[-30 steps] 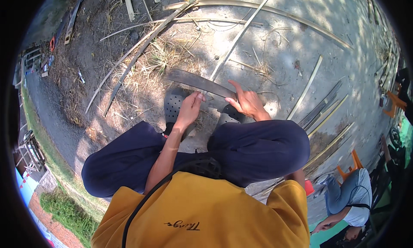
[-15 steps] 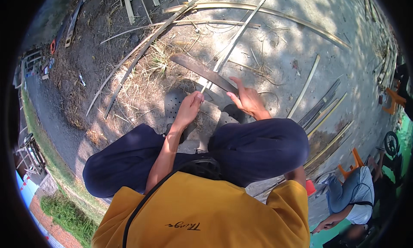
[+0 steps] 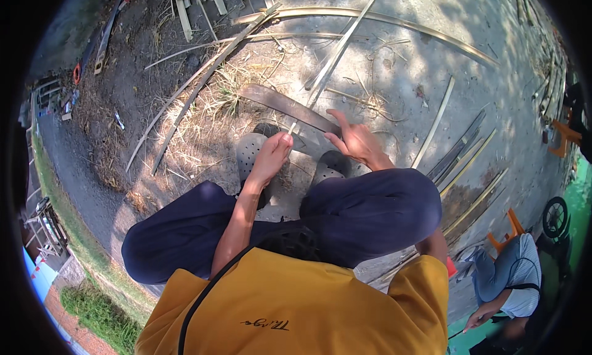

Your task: The person trims a long bamboo strip by pulling it against the blade of a machete held in their hand, removing shavings to thin the material. They repeat the action several times to reach a desired thickness and pick up a new strip from the ground to continue.

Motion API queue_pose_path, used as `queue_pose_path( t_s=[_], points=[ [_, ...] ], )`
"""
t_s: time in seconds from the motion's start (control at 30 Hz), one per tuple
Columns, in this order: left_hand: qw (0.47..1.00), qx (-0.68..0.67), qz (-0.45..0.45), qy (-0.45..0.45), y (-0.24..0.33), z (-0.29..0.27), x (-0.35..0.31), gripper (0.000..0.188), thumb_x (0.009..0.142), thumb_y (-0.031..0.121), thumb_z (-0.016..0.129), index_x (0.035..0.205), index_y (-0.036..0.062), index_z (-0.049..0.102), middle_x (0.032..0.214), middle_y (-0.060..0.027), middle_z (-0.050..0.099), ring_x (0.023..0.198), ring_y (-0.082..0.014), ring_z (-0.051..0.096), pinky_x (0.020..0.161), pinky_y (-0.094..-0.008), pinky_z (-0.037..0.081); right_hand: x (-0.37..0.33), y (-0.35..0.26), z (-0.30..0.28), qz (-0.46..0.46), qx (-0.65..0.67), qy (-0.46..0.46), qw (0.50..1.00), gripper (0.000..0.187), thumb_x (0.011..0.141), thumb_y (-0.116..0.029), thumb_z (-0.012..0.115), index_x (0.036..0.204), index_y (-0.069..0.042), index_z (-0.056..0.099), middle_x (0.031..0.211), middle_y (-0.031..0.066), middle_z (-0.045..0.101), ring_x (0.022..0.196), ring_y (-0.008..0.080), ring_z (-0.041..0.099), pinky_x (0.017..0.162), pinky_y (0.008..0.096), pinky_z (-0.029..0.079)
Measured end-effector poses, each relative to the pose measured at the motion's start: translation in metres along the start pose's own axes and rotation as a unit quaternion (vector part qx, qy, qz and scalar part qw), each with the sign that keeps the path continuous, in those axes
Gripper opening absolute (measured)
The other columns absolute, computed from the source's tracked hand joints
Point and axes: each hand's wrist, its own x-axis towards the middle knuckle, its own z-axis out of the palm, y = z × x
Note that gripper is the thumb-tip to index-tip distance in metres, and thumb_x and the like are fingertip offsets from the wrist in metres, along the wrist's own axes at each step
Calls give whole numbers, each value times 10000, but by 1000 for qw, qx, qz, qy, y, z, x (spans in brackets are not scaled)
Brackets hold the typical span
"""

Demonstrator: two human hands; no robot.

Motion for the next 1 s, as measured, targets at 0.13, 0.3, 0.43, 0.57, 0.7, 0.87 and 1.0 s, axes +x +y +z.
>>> queue_pose_path(
  t_s=[0.13,0.3,0.43,0.57,0.7,0.87,1.0],
  points=[
    [1000,-7,-5,-10,-4,-1,-8,303,1136,292,422,926,103,530,675,98,309,554,-23,257,486,-225,235,11,23,-9,12,-43,16,999,636,1018,-486,570,1495,-108,384,639,192,647,662,471,656,640,515,494],
    [990,-94,-96,-53,31,7,-21,297,1138,306,415,947,109,527,664,102,285,524,-15,233,461,-216,199,18,42,-39,120,38,120,985,562,1038,-411,561,1474,-99,392,659,191,637,693,448,667,678,498,494],
    [992,-96,-76,-24,28,1,-2,301,1138,303,419,938,107,529,667,98,291,521,-17,224,460,-228,196,6,1,-23,22,18,39,999,582,1018,-387,610,1483,-114,391,732,195,654,686,427,664,668,479,492],
    [987,100,83,90,9,6,7,297,1104,249,484,935,43,615,632,54,418,540,-67,337,517,-289,298,-5,3,-2,-18,29,-27,999,660,1015,-497,585,1502,-107,372,710,189,667,705,449,673,677,518,522],
    [968,194,51,150,23,9,3,238,1048,207,568,1051,-13,659,851,-219,726,748,-365,716,671,-445,487,1,-8,-13,13,-27,-42,999,701,1008,-498,593,1532,-100,351,723,188,682,714,457,678,691,520,530],
    [966,192,38,169,15,13,5,256,1032,208,582,1029,-34,665,850,-241,709,786,-435,695,679,-460,494,1,-18,-20,32,0,-51,998,731,992,-553,589,1540,-127,360,696,195,670,709,466,674,697,538,524],
    [959,202,84,179,9,21,8,282,1042,217,566,1006,-35,687,800,-220,701,715,-396,690,650,-457,476,3,-22,-12,42,-14,-51,998,743,955,-632,597,1486,-139,433,663,200,659,702,472,671,691,545,520]
  ],
)
